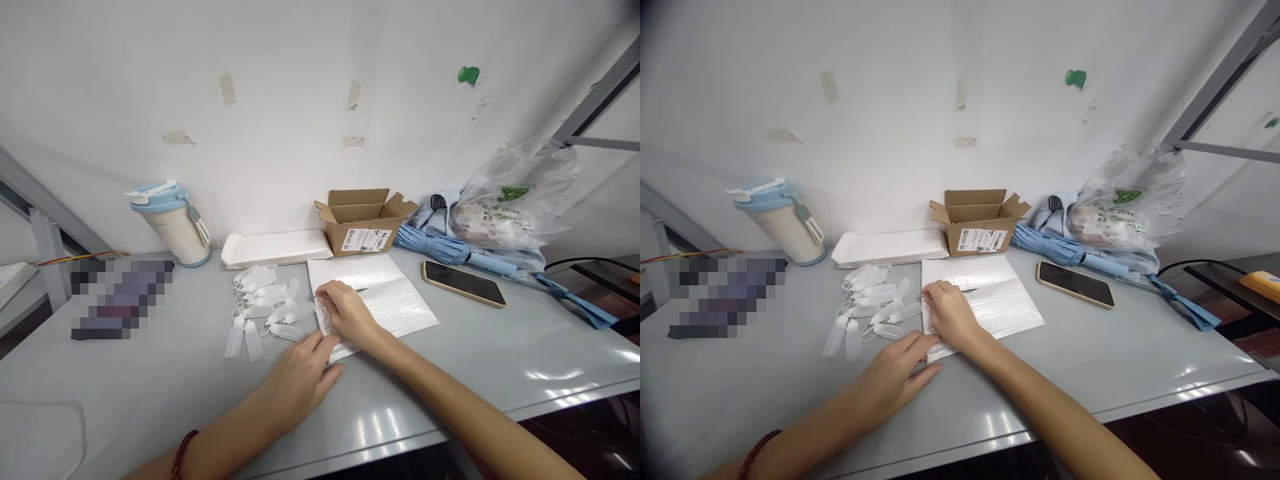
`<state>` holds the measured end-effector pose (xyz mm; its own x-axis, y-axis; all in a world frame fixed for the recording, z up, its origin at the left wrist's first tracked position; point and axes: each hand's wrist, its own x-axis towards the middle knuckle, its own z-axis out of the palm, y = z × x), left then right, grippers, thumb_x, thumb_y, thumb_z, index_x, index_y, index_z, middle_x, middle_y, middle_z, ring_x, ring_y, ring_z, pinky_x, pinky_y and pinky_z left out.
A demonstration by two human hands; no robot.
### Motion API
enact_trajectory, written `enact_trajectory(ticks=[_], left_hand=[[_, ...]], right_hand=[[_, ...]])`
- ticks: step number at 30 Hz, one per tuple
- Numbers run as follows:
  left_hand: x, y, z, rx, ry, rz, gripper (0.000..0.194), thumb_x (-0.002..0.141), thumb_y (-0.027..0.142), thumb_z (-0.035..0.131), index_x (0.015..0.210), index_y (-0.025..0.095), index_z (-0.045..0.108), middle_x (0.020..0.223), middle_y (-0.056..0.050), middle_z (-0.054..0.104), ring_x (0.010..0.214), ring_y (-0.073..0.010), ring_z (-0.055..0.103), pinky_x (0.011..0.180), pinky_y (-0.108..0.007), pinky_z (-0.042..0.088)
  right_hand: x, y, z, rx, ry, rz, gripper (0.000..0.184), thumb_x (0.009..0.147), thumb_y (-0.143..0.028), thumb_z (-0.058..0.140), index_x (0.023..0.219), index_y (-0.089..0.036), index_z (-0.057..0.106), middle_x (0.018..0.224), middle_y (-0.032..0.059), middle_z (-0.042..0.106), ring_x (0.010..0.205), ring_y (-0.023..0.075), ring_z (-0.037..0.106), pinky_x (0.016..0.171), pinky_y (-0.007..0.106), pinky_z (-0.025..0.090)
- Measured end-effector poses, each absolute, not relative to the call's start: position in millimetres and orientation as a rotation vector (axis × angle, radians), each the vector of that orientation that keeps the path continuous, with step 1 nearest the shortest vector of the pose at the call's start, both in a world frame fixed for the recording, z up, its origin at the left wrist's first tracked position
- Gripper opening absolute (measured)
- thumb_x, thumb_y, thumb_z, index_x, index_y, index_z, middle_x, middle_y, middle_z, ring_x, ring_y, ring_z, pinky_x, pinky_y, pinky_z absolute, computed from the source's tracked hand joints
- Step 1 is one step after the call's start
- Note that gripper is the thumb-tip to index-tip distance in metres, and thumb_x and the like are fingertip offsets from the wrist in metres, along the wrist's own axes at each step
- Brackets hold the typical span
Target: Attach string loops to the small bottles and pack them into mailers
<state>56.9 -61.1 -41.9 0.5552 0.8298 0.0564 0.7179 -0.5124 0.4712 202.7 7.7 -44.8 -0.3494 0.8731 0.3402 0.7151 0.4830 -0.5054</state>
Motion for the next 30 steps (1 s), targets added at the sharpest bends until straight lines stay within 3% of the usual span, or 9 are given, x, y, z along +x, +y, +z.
enact_trajectory(ticks=[8, 14, 30], left_hand=[[55.3, -58.8, -43.6, 2.516, 1.273, 0.338, 0.025, 0.091, 0.025, 0.047, 0.114, 0.021, 0.055, 0.089, -0.004, 0.062, 0.077, -0.0186, 0.061, 0.067, -0.03, 0.049], [56.3, -58.0, -45.5, 2.531, 1.301, 0.3, 0.022, 0.091, 0.024, 0.046, 0.11, 0.018, 0.055, 0.091, -0.005, 0.063, 0.08, -0.0206, 0.062, 0.068, -0.032, 0.05], [60.5, -56.5, -44.9, 2.564, 1.339, 0.322, 0.012, 0.09, 0.024, 0.046, 0.095, 0.017, 0.054, 0.086, -0.005, 0.063, 0.076, -0.0208, 0.062, 0.063, -0.031, 0.049]], right_hand=[[206.2, 9.1, -34.6, -1.572, -2.173, 0.181, 0.015, 0.09, -0.019, 0.048, 0.088, -0.015, 0.063, 0.091, 0.0083, 0.065, 0.083, 0.0183, 0.058, 0.072, 0.027, 0.04], [216.5, 12.8, -24.6, -1.797, -2.338, 0.014, 0.048, 0.096, -0.044, 0.032, 0.075, -0.017, 0.067, 0.079, 0.0076, 0.067, 0.074, 0.0182, 0.061, 0.061, 0.028, 0.032], [220.1, 16.7, -26.2, -1.827, -2.302, -0.007, 0.042, 0.095, -0.038, 0.039, 0.069, -0.017, 0.064, 0.073, 0.008, 0.066, 0.069, 0.018, 0.06, 0.057, 0.028, 0.027]])
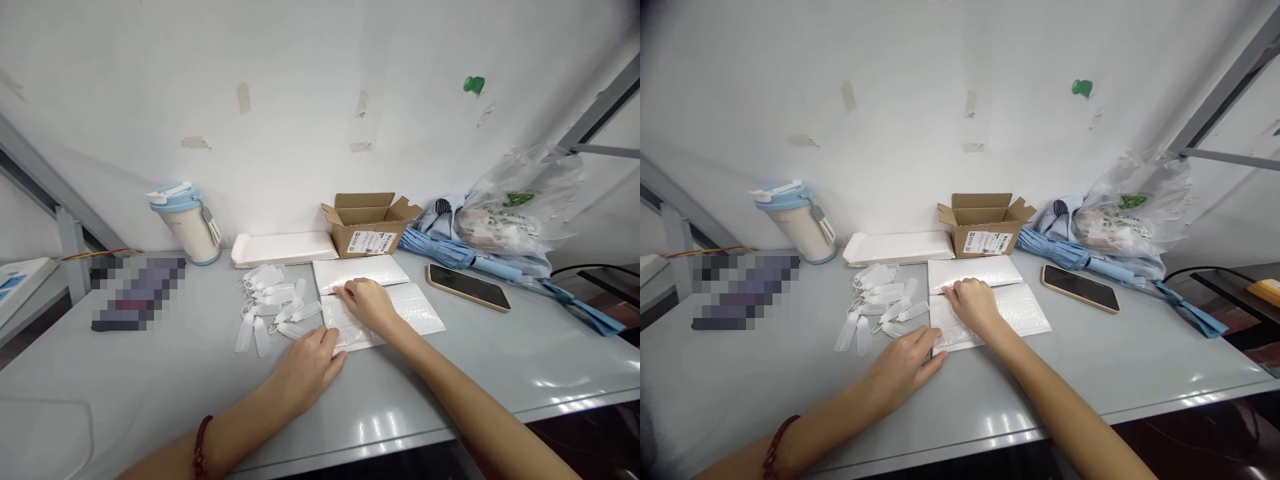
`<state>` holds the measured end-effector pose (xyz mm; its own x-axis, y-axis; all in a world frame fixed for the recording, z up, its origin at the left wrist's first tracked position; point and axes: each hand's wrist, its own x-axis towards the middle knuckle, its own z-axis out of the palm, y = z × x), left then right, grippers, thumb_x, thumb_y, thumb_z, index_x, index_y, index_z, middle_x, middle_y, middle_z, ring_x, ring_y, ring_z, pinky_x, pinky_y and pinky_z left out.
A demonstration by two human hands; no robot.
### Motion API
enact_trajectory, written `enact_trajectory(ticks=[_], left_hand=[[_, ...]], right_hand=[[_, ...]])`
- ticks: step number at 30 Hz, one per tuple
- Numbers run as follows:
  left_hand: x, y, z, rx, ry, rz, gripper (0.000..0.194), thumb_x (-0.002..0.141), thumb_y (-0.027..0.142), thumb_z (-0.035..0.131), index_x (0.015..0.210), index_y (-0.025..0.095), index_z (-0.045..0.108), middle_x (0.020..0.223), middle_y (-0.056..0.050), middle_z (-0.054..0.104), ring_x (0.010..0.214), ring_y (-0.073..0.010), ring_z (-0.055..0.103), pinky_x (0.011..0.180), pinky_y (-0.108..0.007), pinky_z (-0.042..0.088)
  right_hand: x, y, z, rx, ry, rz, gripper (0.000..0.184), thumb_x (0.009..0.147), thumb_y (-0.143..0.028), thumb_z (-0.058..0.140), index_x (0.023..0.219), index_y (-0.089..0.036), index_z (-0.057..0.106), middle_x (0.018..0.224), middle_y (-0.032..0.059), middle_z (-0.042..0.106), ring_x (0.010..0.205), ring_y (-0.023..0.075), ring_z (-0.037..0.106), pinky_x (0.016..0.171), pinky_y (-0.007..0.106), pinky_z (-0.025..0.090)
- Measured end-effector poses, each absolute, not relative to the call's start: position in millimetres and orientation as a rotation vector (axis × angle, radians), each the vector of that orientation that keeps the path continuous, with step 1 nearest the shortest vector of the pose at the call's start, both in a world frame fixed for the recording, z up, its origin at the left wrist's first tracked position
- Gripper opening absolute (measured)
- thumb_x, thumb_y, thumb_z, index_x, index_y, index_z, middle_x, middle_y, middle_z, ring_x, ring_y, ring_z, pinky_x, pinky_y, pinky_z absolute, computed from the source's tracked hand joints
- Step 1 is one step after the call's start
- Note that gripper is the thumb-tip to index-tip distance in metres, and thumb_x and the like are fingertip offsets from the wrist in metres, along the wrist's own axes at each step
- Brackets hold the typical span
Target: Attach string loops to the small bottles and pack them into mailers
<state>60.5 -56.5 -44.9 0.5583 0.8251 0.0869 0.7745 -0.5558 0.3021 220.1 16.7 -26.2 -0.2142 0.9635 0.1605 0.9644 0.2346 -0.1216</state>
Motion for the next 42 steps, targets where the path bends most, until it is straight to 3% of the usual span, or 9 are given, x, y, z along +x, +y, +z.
enact_trajectory(ticks=[9, 33, 42], left_hand=[[62.2, -56.3, -50.6, 2.634, 1.335, 0.37, 0.011, 0.091, 0.022, 0.044, 0.092, 0.016, 0.053, 0.082, -0.005, 0.06, 0.072, -0.0206, 0.06, 0.061, -0.032, 0.05], [66.1, -53.9, -56.5, 2.575, 1.376, 0.597, 0.011, 0.089, 0.02, 0.045, 0.085, 0.017, 0.055, 0.075, -0.002, 0.059, 0.063, -0.0163, 0.058, 0.057, -0.028, 0.049], [57.6, -56.7, -47.5, 2.408, 1.122, 0.998, 0.025, 0.092, 0.02, 0.038, 0.076, 0.018, 0.057, 0.063, 0.001, 0.052, 0.052, -0.0096, 0.046, 0.051, -0.021, 0.039]], right_hand=[[218.0, 20.6, -33.1, -1.751, -2.24, 0.045, 0.03, 0.094, -0.03, 0.043, 0.072, -0.017, 0.06, 0.078, 0.0059, 0.064, 0.071, 0.0155, 0.057, 0.058, 0.026, 0.03], [214.9, 27.6, -30.6, -1.757, -2.323, 0.027, 0.031, 0.095, -0.031, 0.042, 0.074, -0.017, 0.059, 0.078, 0.0065, 0.065, 0.07, 0.0166, 0.058, 0.057, 0.027, 0.028], [221.9, 26.9, -36.9, -1.665, -2.216, 0.175, 0.023, 0.092, -0.027, 0.045, 0.076, -0.018, 0.059, 0.082, 0.0044, 0.062, 0.074, 0.0149, 0.056, 0.061, 0.025, 0.034]])
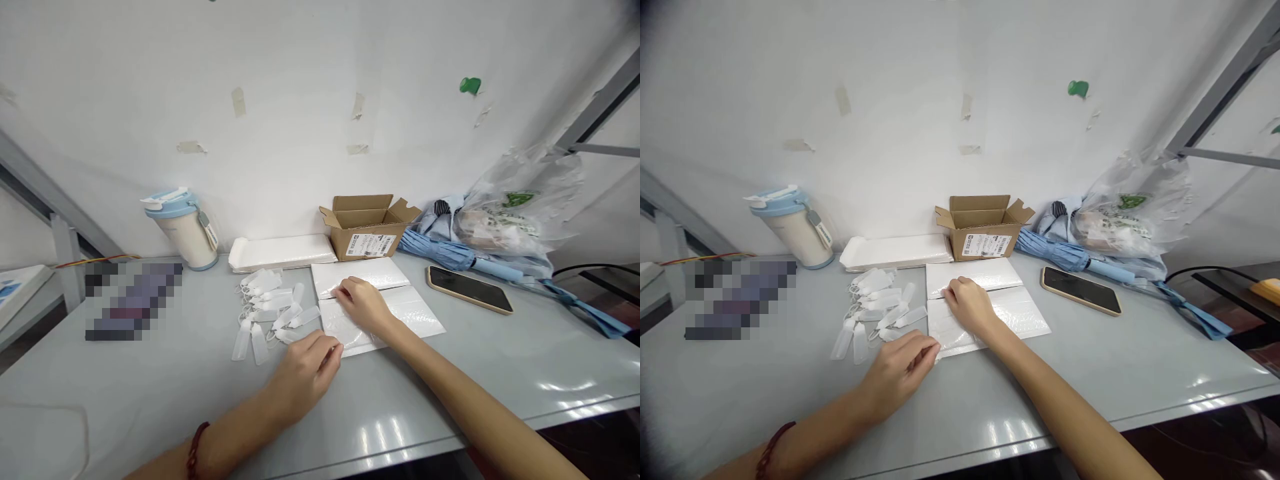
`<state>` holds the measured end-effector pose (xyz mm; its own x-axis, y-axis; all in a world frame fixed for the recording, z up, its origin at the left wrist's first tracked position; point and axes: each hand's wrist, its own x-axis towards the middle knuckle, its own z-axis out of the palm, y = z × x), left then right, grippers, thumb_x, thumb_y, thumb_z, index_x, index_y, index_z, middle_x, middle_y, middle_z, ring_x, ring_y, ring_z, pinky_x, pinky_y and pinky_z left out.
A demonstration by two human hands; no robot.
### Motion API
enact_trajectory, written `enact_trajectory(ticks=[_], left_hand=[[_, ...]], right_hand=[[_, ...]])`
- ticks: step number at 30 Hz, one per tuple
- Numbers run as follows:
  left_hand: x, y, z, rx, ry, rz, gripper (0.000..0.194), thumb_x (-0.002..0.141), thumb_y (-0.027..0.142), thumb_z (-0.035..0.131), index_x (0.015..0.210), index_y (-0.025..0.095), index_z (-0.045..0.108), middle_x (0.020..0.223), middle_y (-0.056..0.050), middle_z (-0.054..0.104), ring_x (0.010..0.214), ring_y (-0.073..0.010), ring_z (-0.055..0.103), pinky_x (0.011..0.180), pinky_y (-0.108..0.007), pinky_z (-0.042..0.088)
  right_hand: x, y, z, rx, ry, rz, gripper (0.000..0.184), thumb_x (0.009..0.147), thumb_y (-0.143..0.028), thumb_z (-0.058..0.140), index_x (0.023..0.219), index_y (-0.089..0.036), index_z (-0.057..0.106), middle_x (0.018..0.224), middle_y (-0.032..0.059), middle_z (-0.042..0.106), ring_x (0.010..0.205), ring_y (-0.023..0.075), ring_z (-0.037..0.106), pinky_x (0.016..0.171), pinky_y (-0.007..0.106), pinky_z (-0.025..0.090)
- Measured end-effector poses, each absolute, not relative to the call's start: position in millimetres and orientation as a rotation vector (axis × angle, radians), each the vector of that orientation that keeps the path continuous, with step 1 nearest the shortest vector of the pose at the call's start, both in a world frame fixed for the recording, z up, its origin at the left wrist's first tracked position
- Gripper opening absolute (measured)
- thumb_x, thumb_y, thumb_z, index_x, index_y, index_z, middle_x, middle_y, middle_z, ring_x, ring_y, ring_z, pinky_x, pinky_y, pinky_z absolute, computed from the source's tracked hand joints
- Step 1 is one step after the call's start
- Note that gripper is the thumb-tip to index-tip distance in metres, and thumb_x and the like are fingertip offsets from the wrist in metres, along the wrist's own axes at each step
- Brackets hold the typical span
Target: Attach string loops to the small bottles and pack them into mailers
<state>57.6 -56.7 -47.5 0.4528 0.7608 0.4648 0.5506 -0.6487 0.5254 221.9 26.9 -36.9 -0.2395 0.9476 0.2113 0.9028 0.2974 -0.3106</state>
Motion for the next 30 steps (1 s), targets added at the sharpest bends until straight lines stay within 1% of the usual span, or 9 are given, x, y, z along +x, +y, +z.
enact_trajectory(ticks=[5, 8, 11, 13, 17, 20, 22, 25, 30], left_hand=[[50.8, -54.3, -35.5, 2.35, 1.146, 1.222, 0.022, 0.091, 0.018, 0.043, 0.074, 0.018, 0.057, 0.06, 0.002, 0.051, 0.053, -0.0092, 0.046, 0.053, -0.021, 0.038], [39.3, -39.3, -24.4, 2.285, 1.307, 1.319, 0.021, 0.089, 0.021, 0.045, 0.072, 0.018, 0.058, 0.058, 0.003, 0.053, 0.052, -0.0097, 0.046, 0.053, -0.022, 0.039], [20.4, -13.8, -10.7, 2.171, 1.51, 1.29, 0.018, 0.085, 0.025, 0.048, 0.076, 0.019, 0.062, 0.068, 0.0, 0.064, 0.059, -0.012, 0.054, 0.058, -0.023, 0.043], [6.4, 7.2, -2.6, 2.132, 1.618, 1.27, 0.017, 0.083, 0.026, 0.048, 0.078, 0.019, 0.063, 0.075, -0.002, 0.067, 0.066, -0.0145, 0.058, 0.061, -0.024, 0.044], [-15.0, 51.7, 4.3, 2.318, 1.676, 1.112, 0.018, 0.081, 0.026, 0.049, 0.082, 0.018, 0.066, 0.084, -0.005, 0.069, 0.08, -0.0201, 0.06, 0.072, -0.031, 0.046], [-22.4, 79.5, 1.3, 2.473, 1.709, 0.883, 0.017, 0.077, 0.029, 0.056, 0.081, 0.019, 0.069, 0.087, -0.007, 0.071, 0.093, -0.0266, 0.058, 0.082, -0.037, 0.044], [-24.6, 92.3, -1.8, 2.449, 1.789, 0.758, 0.017, 0.076, 0.031, 0.059, 0.08, 0.02, 0.071, 0.087, -0.007, 0.072, 0.096, -0.0286, 0.058, 0.081, -0.037, 0.044], [-25.6, 102.3, -5.2, 2.337, 1.922, 0.656, 0.019, 0.076, 0.029, 0.058, 0.081, 0.019, 0.074, 0.089, -0.008, 0.073, 0.094, -0.0284, 0.06, 0.078, -0.035, 0.045], [-20.7, 101.9, -8.6, 2.4, 2.024, 0.559, 0.027, 0.082, 0.023, 0.047, 0.083, 0.019, 0.074, 0.092, -0.009, 0.072, 0.096, -0.0281, 0.06, 0.074, -0.033, 0.045]], right_hand=[[222.4, 27.0, -39.4, -1.623, -2.211, 0.009, 0.018, 0.091, -0.023, 0.047, 0.08, -0.017, 0.06, 0.087, 0.0066, 0.062, 0.084, 0.0171, 0.056, 0.068, 0.026, 0.036], [221.0, 26.2, -37.7, -1.698, -2.241, 0.01, 0.018, 0.092, -0.022, 0.045, 0.083, -0.017, 0.06, 0.088, 0.0064, 0.063, 0.078, 0.0164, 0.058, 0.063, 0.026, 0.034], [219.8, 25.2, -35.5, -1.763, -2.269, 0.048, 0.019, 0.093, -0.023, 0.043, 0.085, -0.017, 0.06, 0.09, 0.006, 0.066, 0.075, 0.0164, 0.06, 0.058, 0.027, 0.03], [219.4, 24.8, -34.6, -1.766, -2.27, 0.056, 0.021, 0.093, -0.024, 0.041, 0.084, -0.018, 0.059, 0.088, 0.0058, 0.067, 0.074, 0.0169, 0.061, 0.058, 0.027, 0.029], [219.3, 24.8, -34.1, -1.76, -2.236, 0.091, 0.023, 0.093, -0.028, 0.041, 0.08, -0.018, 0.057, 0.085, 0.0057, 0.068, 0.073, 0.0167, 0.061, 0.057, 0.027, 0.027], [219.5, 24.9, -33.8, -1.764, -2.216, 0.111, 0.023, 0.092, -0.028, 0.042, 0.077, -0.018, 0.057, 0.084, 0.0055, 0.068, 0.073, 0.0165, 0.061, 0.057, 0.027, 0.026], [219.6, 24.5, -33.2, -1.765, -2.208, 0.12, 0.024, 0.092, -0.028, 0.042, 0.076, -0.018, 0.056, 0.083, 0.0052, 0.068, 0.072, 0.016, 0.06, 0.056, 0.026, 0.025], [219.8, 23.7, -32.0, -1.774, -2.204, 0.156, 0.025, 0.093, -0.029, 0.042, 0.075, -0.018, 0.056, 0.082, 0.0044, 0.068, 0.071, 0.0149, 0.059, 0.056, 0.026, 0.025], [220.1, 24.0, -31.2, -1.756, -2.206, 0.184, 0.025, 0.092, -0.029, 0.042, 0.074, -0.018, 0.056, 0.082, 0.0043, 0.068, 0.071, 0.0148, 0.058, 0.056, 0.025, 0.026]])
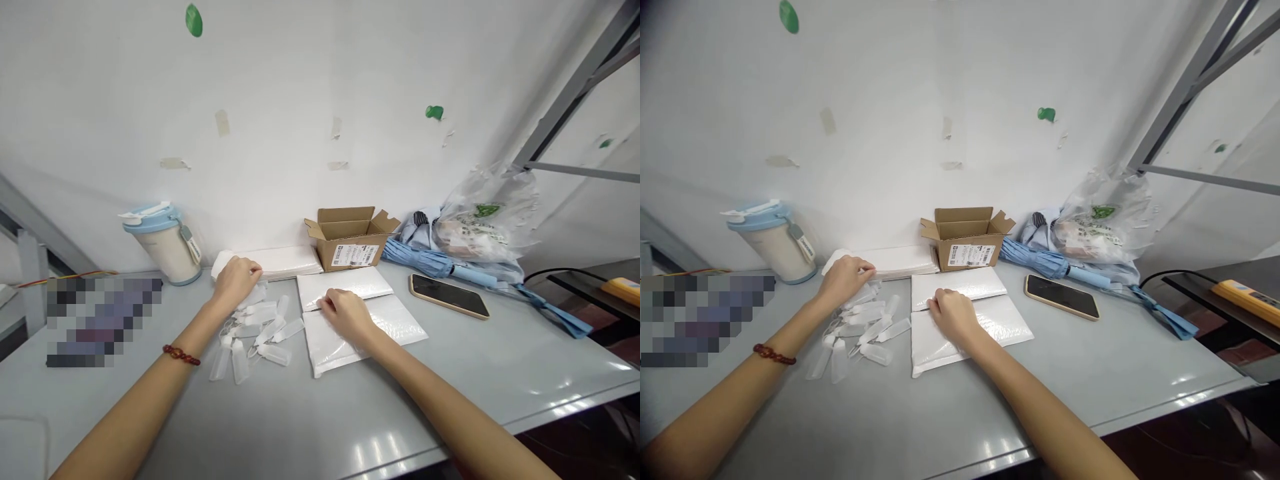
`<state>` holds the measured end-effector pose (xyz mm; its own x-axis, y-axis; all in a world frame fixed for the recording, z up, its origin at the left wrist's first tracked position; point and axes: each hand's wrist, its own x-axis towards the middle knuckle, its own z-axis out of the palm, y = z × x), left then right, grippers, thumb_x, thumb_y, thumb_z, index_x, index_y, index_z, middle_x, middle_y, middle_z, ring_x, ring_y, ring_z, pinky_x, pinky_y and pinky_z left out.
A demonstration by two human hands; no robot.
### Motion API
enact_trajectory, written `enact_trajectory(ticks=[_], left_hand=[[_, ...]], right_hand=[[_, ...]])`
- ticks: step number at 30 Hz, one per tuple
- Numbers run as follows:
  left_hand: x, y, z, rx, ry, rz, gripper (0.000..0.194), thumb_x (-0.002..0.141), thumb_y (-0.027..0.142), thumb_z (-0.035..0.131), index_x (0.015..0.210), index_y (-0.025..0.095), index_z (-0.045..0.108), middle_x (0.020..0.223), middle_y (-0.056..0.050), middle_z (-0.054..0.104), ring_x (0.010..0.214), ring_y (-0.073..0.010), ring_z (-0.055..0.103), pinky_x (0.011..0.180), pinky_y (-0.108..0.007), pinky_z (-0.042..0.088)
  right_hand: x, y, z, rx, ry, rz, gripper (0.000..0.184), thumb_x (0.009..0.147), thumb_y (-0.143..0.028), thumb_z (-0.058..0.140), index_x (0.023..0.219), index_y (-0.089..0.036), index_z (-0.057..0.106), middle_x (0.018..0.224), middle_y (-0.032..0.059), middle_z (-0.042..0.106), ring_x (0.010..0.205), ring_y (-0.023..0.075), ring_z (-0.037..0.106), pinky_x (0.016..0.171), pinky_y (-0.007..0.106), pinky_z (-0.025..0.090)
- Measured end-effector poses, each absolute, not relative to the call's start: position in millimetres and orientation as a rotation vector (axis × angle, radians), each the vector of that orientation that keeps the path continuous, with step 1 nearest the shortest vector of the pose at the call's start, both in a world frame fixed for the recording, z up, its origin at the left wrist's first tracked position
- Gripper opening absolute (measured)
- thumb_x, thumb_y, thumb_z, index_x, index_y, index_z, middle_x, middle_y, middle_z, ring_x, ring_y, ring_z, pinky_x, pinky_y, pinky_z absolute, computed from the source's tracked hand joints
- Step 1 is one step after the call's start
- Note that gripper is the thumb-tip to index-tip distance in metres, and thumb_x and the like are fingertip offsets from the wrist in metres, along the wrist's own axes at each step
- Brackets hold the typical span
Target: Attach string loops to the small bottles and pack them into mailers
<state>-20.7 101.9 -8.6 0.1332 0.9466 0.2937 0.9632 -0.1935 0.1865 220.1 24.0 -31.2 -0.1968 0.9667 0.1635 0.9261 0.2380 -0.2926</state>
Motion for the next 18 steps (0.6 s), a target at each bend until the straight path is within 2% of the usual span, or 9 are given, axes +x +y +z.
enact_trajectory(ticks=[4, 8, 15, 18], left_hand=[[-11.8, 99.0, -9.8, -2.316, -1.9, -0.41, 0.029, 0.083, 0.019, 0.043, 0.08, 0.018, 0.071, 0.094, -0.011, 0.071, 0.096, -0.0287, 0.06, 0.068, -0.032, 0.044], [-7.3, 97.6, -4.4, -2.268, -1.923, -0.443, 0.026, 0.083, 0.018, 0.042, 0.082, 0.016, 0.068, 0.096, -0.012, 0.069, 0.087, -0.0271, 0.063, 0.066, -0.032, 0.044], [-18.6, 75.7, 7.1, -2.174, -1.704, -0.768, 0.023, 0.084, 0.015, 0.041, 0.081, 0.014, 0.064, 0.084, -0.01, 0.068, 0.077, -0.0235, 0.064, 0.068, -0.032, 0.046], [-23.9, 55.4, 0.2, -2.099, -1.466, -1.043, 0.019, 0.087, 0.016, 0.042, 0.085, 0.014, 0.061, 0.084, -0.008, 0.068, 0.076, -0.0201, 0.064, 0.069, -0.03, 0.048]], right_hand=[[220.5, 24.9, -31.1, -1.742, -2.202, 0.163, 0.024, 0.092, -0.028, 0.043, 0.074, -0.018, 0.056, 0.081, 0.0047, 0.067, 0.07, 0.0149, 0.058, 0.056, 0.025, 0.027], [221.2, 24.1, -29.5, -1.708, -2.195, 0.147, 0.023, 0.092, -0.028, 0.044, 0.075, -0.018, 0.057, 0.08, 0.0041, 0.066, 0.068, 0.0144, 0.057, 0.057, 0.025, 0.029], [227.4, 25.4, -37.4, -1.508, -2.13, 0.022, 0.015, 0.09, -0.023, 0.047, 0.081, -0.018, 0.058, 0.08, 0.0039, 0.064, 0.068, 0.0152, 0.058, 0.058, 0.025, 0.038], [228.2, 26.3, -40.4, -1.28, -2.043, -0.211, 0.011, 0.088, -0.024, 0.05, 0.093, -0.016, 0.057, 0.087, 0.0081, 0.063, 0.079, 0.0189, 0.059, 0.064, 0.027, 0.045]])
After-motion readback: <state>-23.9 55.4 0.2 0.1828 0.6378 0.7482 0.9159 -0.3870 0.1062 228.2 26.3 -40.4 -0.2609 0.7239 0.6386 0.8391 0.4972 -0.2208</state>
